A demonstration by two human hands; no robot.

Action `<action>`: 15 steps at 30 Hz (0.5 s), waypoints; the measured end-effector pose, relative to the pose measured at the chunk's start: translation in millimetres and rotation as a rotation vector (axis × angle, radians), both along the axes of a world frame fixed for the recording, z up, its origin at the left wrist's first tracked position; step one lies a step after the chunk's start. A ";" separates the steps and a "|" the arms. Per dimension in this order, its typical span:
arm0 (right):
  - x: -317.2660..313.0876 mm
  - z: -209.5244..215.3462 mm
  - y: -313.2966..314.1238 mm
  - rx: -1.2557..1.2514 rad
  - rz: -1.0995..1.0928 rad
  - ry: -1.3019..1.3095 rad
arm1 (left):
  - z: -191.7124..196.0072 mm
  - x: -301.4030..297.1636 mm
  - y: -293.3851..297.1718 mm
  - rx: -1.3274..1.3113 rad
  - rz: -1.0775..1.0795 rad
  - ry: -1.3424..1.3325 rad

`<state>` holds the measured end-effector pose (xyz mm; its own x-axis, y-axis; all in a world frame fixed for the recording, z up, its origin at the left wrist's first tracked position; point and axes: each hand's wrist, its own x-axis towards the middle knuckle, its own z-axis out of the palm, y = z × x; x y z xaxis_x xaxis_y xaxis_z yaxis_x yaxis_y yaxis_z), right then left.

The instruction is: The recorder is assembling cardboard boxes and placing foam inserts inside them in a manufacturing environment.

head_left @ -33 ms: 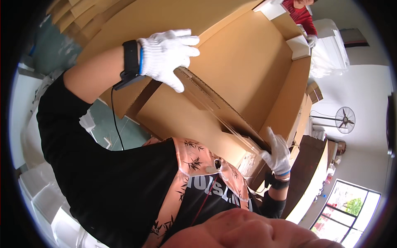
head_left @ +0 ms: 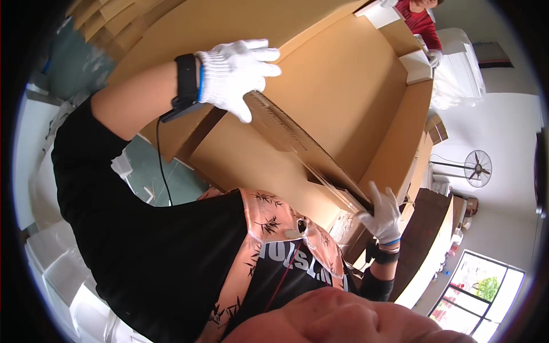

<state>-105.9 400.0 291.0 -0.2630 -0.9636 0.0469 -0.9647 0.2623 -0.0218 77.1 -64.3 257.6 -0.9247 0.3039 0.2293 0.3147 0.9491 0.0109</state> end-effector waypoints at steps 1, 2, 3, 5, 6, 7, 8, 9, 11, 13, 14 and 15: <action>4.0 -1.6 4.6 0.048 -0.069 0.029 | -0.5 -3.1 6.2 -0.018 0.006 -0.040; 9.0 -0.5 3.3 0.097 -0.132 0.059 | 4.4 -5.5 14.5 -0.128 0.071 -0.141; 10.2 -2.4 4.7 0.095 -0.112 0.054 | 2.8 -7.0 13.1 -0.128 0.051 -0.159; 6.4 -11.3 11.5 0.085 -0.221 -0.109 | 2.0 -10.8 7.9 -0.107 -0.006 -0.200; 4.6 -17.1 13.2 0.029 -0.196 -0.092 | -3.1 -13.3 4.7 -0.067 -0.039 -0.184; 0.6 -20.3 17.2 0.051 -0.190 -0.088 | -5.3 -17.0 4.2 -0.066 -0.014 -0.219; -6.3 -24.6 19.3 0.071 -0.169 -0.085 | -3.5 -18.7 6.5 -0.064 0.028 -0.256; -6.7 -29.3 23.1 0.034 -0.162 -0.073 | -5.5 -21.3 10.2 -0.076 0.049 -0.250; -16.3 -36.4 24.2 -0.019 -0.110 -0.080 | -14.8 -10.1 16.3 -0.040 0.138 -0.105; -26.5 -46.1 25.1 -0.058 -0.082 -0.171 | -11.2 19.4 42.8 0.008 0.254 0.193; -26.1 -48.4 25.8 -0.062 -0.093 -0.230 | -6.5 39.5 61.3 0.027 0.305 0.361; -26.5 -55.4 29.9 -0.143 -0.068 -0.268 | -3.0 65.2 83.9 0.072 0.351 0.464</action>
